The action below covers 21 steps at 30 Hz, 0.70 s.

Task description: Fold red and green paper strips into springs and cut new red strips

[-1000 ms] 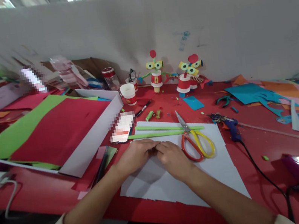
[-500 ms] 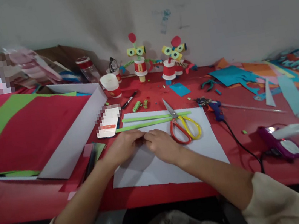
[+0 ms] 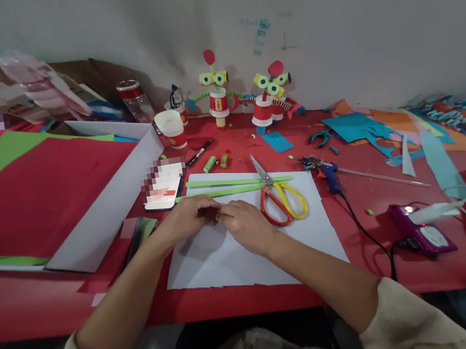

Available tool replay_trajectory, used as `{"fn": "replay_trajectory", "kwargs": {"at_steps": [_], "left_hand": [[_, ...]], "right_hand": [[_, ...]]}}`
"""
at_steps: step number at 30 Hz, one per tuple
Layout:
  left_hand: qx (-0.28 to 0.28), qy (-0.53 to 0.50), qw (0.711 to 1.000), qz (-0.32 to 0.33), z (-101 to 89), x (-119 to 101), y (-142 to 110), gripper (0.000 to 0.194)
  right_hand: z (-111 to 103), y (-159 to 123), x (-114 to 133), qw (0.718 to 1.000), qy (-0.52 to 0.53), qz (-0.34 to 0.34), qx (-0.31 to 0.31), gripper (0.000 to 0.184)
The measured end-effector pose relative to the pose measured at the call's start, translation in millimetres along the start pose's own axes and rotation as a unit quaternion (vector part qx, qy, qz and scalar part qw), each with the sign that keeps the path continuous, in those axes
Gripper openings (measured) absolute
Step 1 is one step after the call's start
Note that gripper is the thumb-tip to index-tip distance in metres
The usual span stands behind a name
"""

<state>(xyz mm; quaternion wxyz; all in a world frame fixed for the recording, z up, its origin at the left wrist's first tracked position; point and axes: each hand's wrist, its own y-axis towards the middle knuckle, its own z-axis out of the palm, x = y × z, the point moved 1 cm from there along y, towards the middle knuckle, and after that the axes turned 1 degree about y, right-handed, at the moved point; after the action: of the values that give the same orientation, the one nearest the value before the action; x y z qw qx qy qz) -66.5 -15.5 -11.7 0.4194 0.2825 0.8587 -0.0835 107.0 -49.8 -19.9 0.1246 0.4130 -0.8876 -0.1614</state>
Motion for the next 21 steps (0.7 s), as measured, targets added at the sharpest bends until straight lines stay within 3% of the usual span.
{"fn": "replay_trajectory", "kwargs": {"at_steps": [4, 10, 13, 18, 21], "left_hand": [[-0.019, 0.017, 1.0, -0.003, -2.7, 1, 0, 0.031], [0.021, -0.015, 0.999, -0.036, -5.1, 6, -1, 0.038], [0.023, -0.032, 0.998, -0.041, -5.9, 8, -2, 0.04], [0.027, -0.033, 0.998, -0.051, -6.8, 7, -2, 0.046], [0.034, -0.041, 0.998, -0.045, -6.4, 10, -2, 0.048]], "right_hand": [[1, -3, -3, 0.995, 0.08, 0.034, -0.038, 0.023], [-7, -6, -4, 0.977, 0.168, 0.11, -0.068, 0.024], [-23, -2, 7, 0.967, 0.177, 0.148, -0.107, 0.025], [-58, 0, 35, 0.941, 0.163, 0.182, -0.232, 0.027], [-80, -24, 60, 0.946, 0.127, 0.184, -0.235, 0.03]]}}
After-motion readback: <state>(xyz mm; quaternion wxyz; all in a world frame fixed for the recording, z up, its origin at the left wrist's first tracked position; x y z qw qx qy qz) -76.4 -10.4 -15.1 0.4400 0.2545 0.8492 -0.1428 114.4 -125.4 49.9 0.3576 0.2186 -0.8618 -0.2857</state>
